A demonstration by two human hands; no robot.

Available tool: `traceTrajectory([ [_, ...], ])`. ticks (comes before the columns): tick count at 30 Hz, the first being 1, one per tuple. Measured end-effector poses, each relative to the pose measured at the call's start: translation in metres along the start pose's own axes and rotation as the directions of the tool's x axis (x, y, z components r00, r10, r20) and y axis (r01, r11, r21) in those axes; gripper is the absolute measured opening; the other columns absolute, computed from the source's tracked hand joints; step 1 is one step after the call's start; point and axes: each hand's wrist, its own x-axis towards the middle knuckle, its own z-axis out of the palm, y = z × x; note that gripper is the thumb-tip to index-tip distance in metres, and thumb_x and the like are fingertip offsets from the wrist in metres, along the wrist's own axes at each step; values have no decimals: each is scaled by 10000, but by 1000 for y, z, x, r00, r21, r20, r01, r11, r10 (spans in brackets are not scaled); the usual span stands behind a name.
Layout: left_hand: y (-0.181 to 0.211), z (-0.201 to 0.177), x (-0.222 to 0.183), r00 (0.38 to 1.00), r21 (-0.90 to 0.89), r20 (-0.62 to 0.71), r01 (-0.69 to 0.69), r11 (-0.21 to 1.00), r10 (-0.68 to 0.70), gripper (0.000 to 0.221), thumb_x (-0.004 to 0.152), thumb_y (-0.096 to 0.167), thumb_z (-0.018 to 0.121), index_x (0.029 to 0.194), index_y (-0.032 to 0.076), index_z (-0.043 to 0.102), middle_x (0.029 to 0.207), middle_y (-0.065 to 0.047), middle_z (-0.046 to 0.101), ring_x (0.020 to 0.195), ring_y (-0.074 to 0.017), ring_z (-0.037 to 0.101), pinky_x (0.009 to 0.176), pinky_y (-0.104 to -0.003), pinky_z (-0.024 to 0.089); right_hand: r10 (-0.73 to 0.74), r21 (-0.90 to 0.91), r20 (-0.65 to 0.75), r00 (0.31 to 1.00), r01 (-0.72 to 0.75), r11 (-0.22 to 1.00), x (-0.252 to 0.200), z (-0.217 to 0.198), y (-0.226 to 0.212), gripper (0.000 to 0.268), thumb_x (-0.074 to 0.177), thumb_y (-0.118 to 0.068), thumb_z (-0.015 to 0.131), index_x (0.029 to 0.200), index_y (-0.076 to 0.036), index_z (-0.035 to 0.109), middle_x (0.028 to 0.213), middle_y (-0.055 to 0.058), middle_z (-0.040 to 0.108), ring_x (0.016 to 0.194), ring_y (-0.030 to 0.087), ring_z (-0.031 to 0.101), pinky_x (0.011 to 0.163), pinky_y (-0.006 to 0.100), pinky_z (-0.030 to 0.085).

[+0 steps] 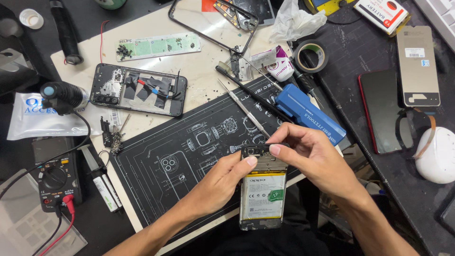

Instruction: The person applies adhesive from a tube to the edge of a phone frame, aligns and attaches a screen component, then places a battery and internal motherboard into the housing and uses a screwdriver to install screws.

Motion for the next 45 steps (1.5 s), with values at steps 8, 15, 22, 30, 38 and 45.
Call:
traceTrajectory([
  [8,0,0,0,1000,14,6,19,1000,-19,423,1091,342,430,1110,-28,635,931,-28,668,878,-83,574,786,-277,509,-46,4,-21,999,46,999,0,3,3,126,975,-129,675,954,-7,654,866,-8,635,816,46,592,735,240,489],
  [15,-10,-6,2,998,-79,-49,21,997,-25,436,1095,385,432,1033,12,650,824,10,585,717,-65,455,622,-245,391,-65,-144,-45,997,58,988,-1,-5,-2,188,1006,-209,607,934,-40,650,814,-34,602,746,41,551,687,223,475],
  [22,-10,-9,6,996,-261,-33,73,963,-84,433,1074,415,459,1016,22,631,793,-6,592,672,-74,472,582,-249,381,19,-295,83,996,7,956,0,-13,5,280,1022,-282,554,886,-58,653,741,-30,562,667,55,531,590,236,461],
  [30,-12,-11,4,997,-224,-5,80,971,-83,454,1083,440,474,1051,11,620,805,-2,579,671,-64,464,572,-234,372,-27,-85,166,986,42,996,4,-12,16,283,1054,-253,540,969,-21,677,744,-64,559,654,24,454,563,209,393],
  [38,-11,-9,3,999,-216,4,51,975,-52,426,1057,430,477,1152,45,633,854,8,618,696,-54,486,592,-224,388,-11,-116,126,992,26,993,9,-19,28,319,1066,-283,553,966,-6,676,744,-51,519,656,45,434,567,219,373],
  [45,-14,-10,1,998,-94,-39,43,995,-47,456,1087,442,485,1087,17,650,781,35,531,662,-46,404,558,-221,318,-40,-152,149,988,63,986,6,-26,28,432,1007,-300,537,1329,-42,666,786,-20,627,720,72,532,651,234,469],
])
